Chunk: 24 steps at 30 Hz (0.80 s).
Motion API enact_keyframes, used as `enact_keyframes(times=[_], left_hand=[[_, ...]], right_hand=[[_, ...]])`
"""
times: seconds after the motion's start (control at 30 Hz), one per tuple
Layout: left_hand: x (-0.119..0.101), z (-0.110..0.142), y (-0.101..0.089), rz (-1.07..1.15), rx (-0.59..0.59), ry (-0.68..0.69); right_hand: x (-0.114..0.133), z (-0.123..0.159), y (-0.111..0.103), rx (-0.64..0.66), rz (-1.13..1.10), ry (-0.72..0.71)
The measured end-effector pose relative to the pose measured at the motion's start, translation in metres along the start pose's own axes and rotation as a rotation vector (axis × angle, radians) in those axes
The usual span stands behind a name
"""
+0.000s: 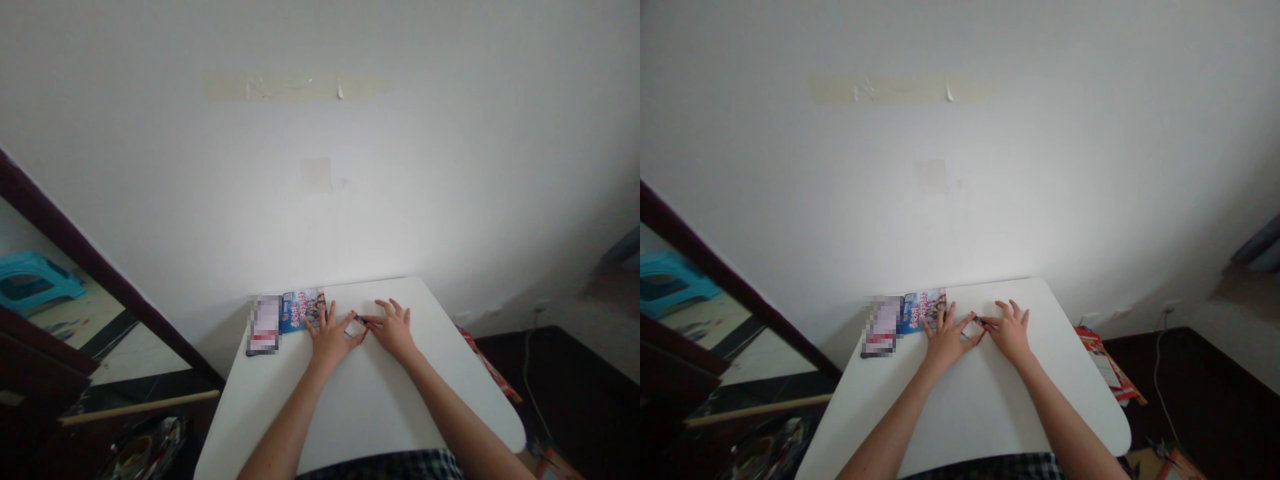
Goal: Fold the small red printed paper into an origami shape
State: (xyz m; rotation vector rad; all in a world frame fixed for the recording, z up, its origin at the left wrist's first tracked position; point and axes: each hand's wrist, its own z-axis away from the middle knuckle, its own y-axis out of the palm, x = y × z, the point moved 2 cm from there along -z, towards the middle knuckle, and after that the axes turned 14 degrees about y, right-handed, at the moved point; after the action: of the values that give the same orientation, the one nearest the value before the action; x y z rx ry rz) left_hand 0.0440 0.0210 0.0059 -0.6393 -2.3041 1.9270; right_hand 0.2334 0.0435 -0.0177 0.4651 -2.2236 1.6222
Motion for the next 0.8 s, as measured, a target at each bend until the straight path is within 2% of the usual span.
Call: enact_keyframes(times=[0.43,0.8], left_hand=[[-0.001,-0.001,-0.006,0.026,0.008,-0.021],[0.002,0.0,-0.004,0.01,-0.01,-0.037]], right_hand=[[0.004,0.001,0.005,0.05,0.106,-0.062],[0.009,-0.002,-0.01,0.039,0.096,-0.064]])
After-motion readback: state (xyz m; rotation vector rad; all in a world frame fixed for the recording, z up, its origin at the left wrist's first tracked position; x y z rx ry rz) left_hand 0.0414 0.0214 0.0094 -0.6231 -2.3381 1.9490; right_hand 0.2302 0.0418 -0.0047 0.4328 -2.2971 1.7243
